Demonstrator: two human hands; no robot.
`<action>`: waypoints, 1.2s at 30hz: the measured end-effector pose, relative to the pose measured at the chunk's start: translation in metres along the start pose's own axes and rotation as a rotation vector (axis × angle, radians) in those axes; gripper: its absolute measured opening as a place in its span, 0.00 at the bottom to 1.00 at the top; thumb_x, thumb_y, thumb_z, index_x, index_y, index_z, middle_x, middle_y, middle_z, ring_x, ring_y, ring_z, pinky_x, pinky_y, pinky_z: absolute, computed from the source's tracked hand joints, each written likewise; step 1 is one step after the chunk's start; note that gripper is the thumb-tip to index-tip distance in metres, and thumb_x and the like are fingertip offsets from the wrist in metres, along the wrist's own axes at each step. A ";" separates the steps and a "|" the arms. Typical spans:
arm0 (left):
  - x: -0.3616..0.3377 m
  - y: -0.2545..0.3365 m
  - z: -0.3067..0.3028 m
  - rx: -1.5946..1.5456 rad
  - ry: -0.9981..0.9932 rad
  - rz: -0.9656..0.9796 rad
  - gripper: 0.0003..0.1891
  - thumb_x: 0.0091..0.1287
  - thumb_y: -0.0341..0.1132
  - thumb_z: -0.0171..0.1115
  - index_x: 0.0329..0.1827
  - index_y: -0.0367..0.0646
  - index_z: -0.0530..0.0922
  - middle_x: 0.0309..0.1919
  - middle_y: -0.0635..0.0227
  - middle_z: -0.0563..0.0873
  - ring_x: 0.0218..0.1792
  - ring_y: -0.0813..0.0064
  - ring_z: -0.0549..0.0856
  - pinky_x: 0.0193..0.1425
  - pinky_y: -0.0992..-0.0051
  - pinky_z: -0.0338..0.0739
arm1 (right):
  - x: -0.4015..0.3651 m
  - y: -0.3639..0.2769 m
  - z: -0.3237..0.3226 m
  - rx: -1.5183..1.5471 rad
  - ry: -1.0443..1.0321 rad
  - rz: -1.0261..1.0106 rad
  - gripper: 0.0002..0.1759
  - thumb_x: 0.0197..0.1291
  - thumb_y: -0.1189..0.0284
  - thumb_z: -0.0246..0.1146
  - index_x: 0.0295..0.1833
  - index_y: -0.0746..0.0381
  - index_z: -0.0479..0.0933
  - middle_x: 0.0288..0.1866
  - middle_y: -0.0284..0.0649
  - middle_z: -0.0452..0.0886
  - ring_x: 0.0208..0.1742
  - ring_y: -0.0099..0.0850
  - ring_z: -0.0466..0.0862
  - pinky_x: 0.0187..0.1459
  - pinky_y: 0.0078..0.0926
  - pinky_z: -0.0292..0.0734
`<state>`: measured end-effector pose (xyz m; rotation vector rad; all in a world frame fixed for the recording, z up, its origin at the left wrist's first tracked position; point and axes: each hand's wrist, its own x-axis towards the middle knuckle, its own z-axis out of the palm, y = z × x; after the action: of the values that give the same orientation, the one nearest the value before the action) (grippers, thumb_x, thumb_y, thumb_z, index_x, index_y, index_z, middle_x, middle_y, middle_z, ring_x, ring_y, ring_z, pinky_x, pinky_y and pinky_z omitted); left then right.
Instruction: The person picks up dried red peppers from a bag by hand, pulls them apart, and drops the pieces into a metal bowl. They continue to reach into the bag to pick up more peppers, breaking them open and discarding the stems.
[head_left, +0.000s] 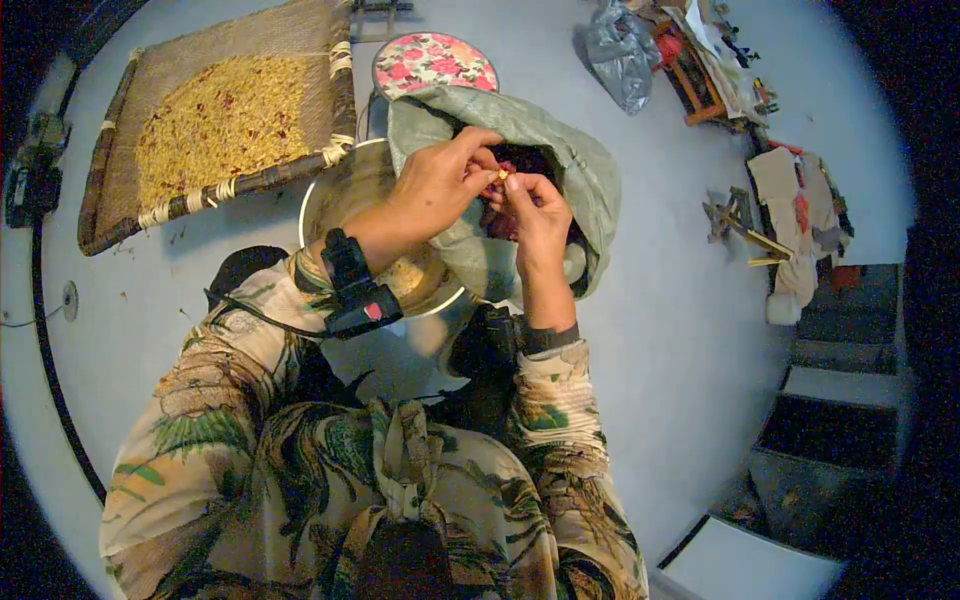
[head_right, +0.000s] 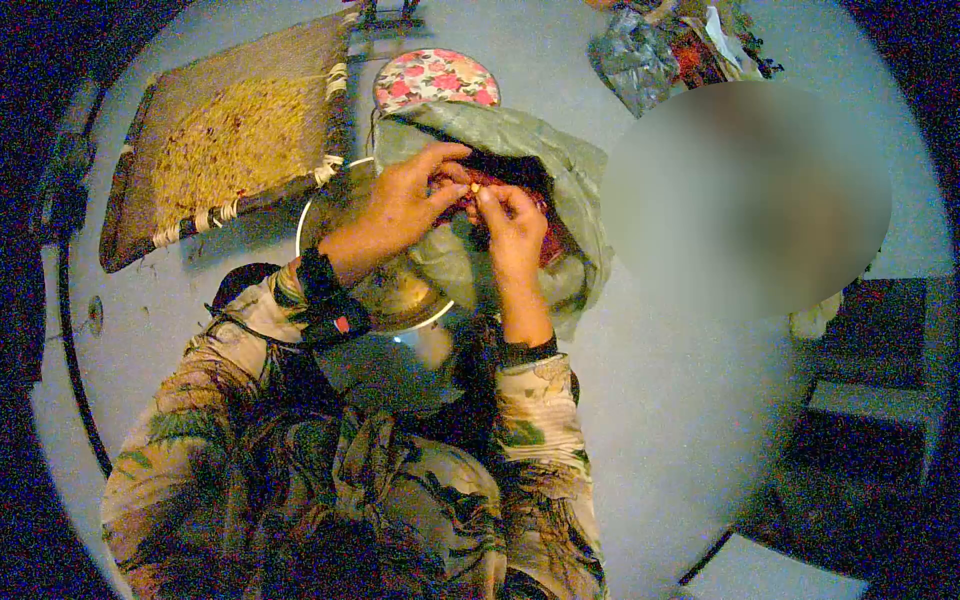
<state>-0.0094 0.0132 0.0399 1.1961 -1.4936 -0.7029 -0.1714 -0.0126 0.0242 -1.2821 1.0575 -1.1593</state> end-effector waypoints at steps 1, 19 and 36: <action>0.000 0.000 0.000 0.006 0.000 0.000 0.21 0.63 0.30 0.62 0.60 0.40 0.73 0.39 0.60 0.87 0.39 0.71 0.86 0.44 0.72 0.81 | 0.001 0.001 -0.001 -0.004 -0.007 0.001 0.07 0.62 0.72 0.63 0.37 0.67 0.80 0.30 0.35 0.83 0.30 0.22 0.81 0.36 0.19 0.77; -0.003 -0.018 -0.005 -0.033 -0.053 -0.039 0.25 0.56 0.28 0.65 0.58 0.38 0.72 0.28 0.62 0.85 0.29 0.69 0.85 0.34 0.70 0.79 | -0.004 0.017 0.005 -0.220 -0.156 -0.100 0.07 0.62 0.73 0.62 0.34 0.65 0.79 0.29 0.34 0.82 0.32 0.22 0.79 0.37 0.21 0.74; 0.004 -0.022 -0.008 -0.109 0.072 -0.147 0.20 0.61 0.30 0.64 0.58 0.43 0.75 0.30 0.71 0.81 0.32 0.81 0.79 0.38 0.78 0.76 | 0.018 0.013 -0.031 -0.216 0.067 -0.029 0.09 0.62 0.68 0.63 0.38 0.64 0.80 0.31 0.35 0.83 0.28 0.21 0.78 0.32 0.21 0.74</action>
<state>0.0050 0.0038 0.0238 1.2436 -1.3011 -0.8206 -0.1994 -0.0350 0.0108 -1.4387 1.2439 -1.1400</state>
